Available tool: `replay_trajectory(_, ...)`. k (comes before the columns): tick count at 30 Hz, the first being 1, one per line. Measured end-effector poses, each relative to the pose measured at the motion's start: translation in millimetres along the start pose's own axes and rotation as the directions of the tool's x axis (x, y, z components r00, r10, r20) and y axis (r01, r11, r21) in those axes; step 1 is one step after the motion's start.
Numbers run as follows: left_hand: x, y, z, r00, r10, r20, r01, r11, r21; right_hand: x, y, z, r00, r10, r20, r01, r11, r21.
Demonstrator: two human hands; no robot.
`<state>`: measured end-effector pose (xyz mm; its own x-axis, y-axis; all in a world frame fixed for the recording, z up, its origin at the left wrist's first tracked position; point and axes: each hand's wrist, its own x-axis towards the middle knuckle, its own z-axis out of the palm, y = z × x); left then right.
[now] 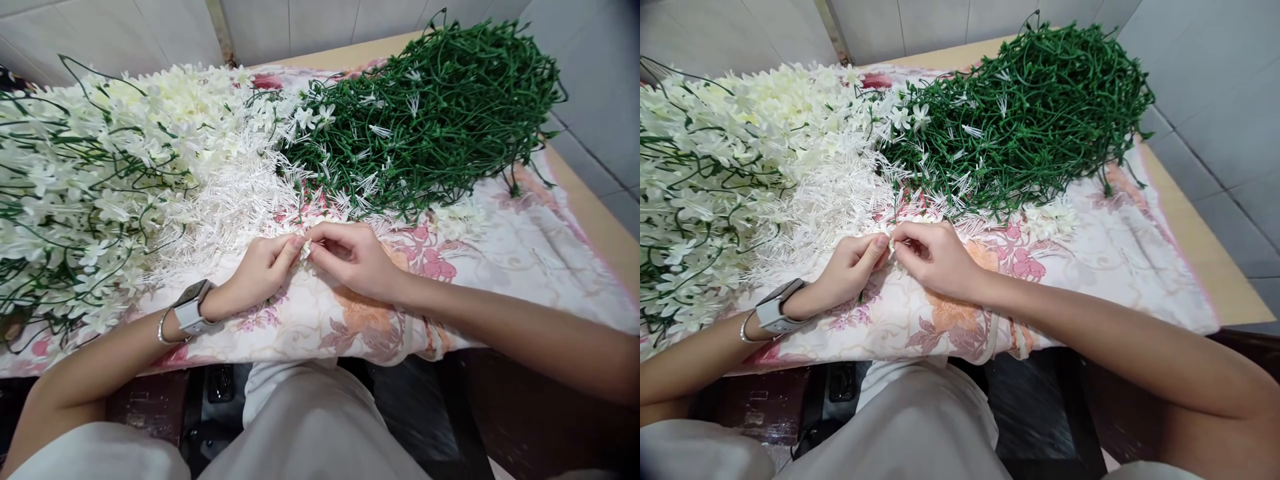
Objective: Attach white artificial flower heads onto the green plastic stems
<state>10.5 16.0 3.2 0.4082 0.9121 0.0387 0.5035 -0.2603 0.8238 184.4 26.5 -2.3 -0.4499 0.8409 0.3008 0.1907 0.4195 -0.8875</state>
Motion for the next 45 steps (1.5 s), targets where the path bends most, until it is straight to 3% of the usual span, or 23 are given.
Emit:
replay_trajectory(7, -2, -3, -0.7, 0.997, 0.060, 0.047, -0.061, 0.998, 0.020, 0, -1, -1, 0.995, 0.057, 0.082, -0.061, 0.997, 0.047)
replay_trajectory(10, -2, -2, -1.8, 0.997, -0.034, 0.072, 0.046, 0.984, -0.169, 4, -3, -4, 0.985, 0.095, 0.142, -0.117, 0.981, 0.153)
replay_trajectory(13, -2, 1, -2.9, 0.987, -0.112, 0.117, 0.148, 0.916, -0.373, 6, -2, -7, 0.982, 0.135, 0.132, -0.164, 0.958, 0.234)
replay_trajectory(22, -2, 2, -3.3, 0.996, -0.090, 0.028, 0.094, 0.924, -0.370, 7, 2, -7, 0.987, 0.137, 0.089, -0.158, 0.941, 0.301)
replay_trajectory(26, 0, 1, -2.4, 0.984, -0.117, -0.133, 0.048, 0.898, -0.438, 9, -1, -11, 0.993, 0.104, -0.052, -0.085, 0.954, 0.289)
replay_trajectory(28, 1, -1, -1.9, 0.954, -0.151, -0.258, 0.014, 0.883, -0.469, 9, -3, -14, 0.995, 0.062, -0.081, -0.044, 0.976, 0.212)
replay_trajectory(29, 2, -2, -1.7, 0.938, -0.165, -0.305, -0.004, 0.874, -0.485, 9, -4, -16, 0.999, 0.029, -0.035, -0.023, 0.990, 0.142)
replay_trajectory(32, 4, -4, -1.1, 0.909, -0.160, -0.384, -0.083, 0.835, -0.544, 7, -6, -20, 0.970, -0.087, 0.227, 0.123, 0.981, -0.147)
replay_trajectory(35, 5, -5, -0.9, 0.889, -0.145, -0.435, -0.140, 0.818, -0.559, 4, -7, -19, 0.880, -0.147, 0.452, 0.355, 0.835, -0.420)
replay_trajectory(37, 5, -5, -1.0, 0.885, -0.157, -0.439, -0.129, 0.822, -0.554, 3, -7, -18, 0.842, -0.106, 0.529, 0.437, 0.709, -0.553)
replay_trajectory(40, 4, -4, -1.4, 0.892, -0.164, -0.421, -0.102, 0.834, -0.542, 6, -4, -19, 0.870, -0.049, 0.490, 0.418, 0.599, -0.682)
replay_trajectory(45, 3, -2, -1.6, 0.898, -0.155, -0.411, -0.089, 0.852, -0.516, 11, 3, -29, 0.960, -0.036, 0.277, 0.257, 0.503, -0.825)
